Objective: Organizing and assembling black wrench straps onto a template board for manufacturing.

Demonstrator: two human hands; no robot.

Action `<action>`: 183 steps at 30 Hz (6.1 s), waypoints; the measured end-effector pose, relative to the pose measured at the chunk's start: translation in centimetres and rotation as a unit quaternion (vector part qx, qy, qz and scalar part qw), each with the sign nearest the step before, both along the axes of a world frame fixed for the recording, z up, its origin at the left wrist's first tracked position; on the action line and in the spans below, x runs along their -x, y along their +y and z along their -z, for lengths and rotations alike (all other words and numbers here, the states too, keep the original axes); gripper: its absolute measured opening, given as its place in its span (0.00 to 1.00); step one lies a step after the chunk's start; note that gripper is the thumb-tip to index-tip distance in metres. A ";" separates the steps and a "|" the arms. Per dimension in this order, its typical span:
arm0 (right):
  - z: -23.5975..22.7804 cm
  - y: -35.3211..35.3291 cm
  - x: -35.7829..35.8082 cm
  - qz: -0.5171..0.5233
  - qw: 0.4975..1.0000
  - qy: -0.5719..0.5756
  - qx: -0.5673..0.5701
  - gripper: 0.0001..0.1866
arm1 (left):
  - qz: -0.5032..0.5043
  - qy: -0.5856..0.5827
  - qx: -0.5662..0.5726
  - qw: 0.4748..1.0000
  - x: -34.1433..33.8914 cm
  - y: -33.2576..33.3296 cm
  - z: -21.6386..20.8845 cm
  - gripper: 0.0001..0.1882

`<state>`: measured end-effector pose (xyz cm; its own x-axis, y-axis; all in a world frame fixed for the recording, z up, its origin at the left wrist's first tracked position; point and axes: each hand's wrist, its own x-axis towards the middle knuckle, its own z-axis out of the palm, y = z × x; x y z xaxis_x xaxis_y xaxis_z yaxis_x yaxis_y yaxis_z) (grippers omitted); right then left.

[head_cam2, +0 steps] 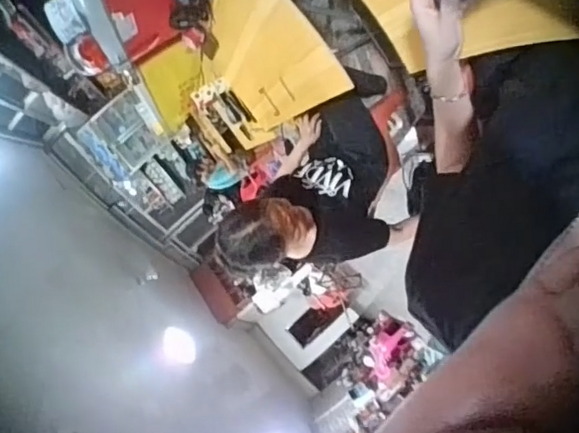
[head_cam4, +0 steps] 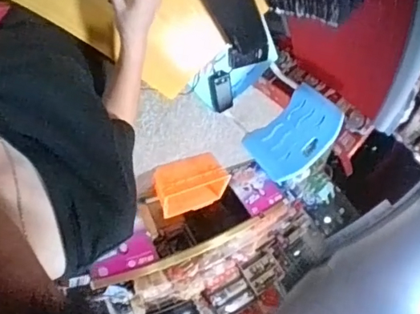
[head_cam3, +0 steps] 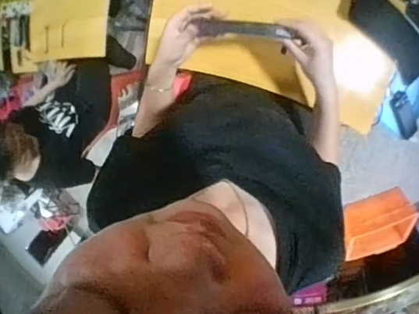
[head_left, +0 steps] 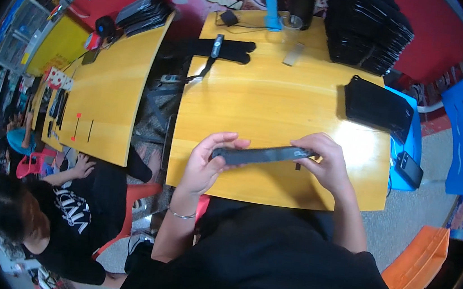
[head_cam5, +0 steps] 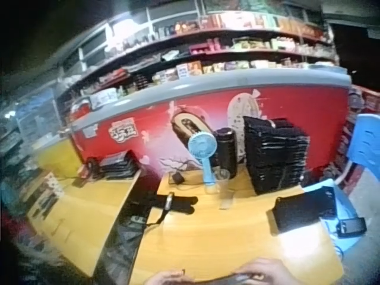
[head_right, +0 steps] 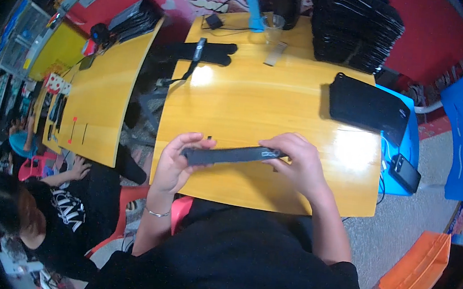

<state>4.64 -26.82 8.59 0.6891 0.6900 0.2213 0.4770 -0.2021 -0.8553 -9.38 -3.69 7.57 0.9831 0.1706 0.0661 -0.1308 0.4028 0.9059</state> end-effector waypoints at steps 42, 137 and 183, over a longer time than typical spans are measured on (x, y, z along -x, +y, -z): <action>3.3 -3.2 0.4 0.156 0.978 -0.084 0.112 0.05 | -0.091 0.018 0.225 0.970 -0.9 -4.5 2.0 0.16; -0.9 5.3 4.7 -0.042 0.989 -0.132 0.060 0.07 | 0.030 0.144 0.001 0.989 0.1 -1.5 0.3 0.28; -8.8 0.7 -11.6 0.135 0.966 -0.107 -0.195 0.06 | 0.401 0.207 0.055 0.891 6.0 5.1 0.0 0.21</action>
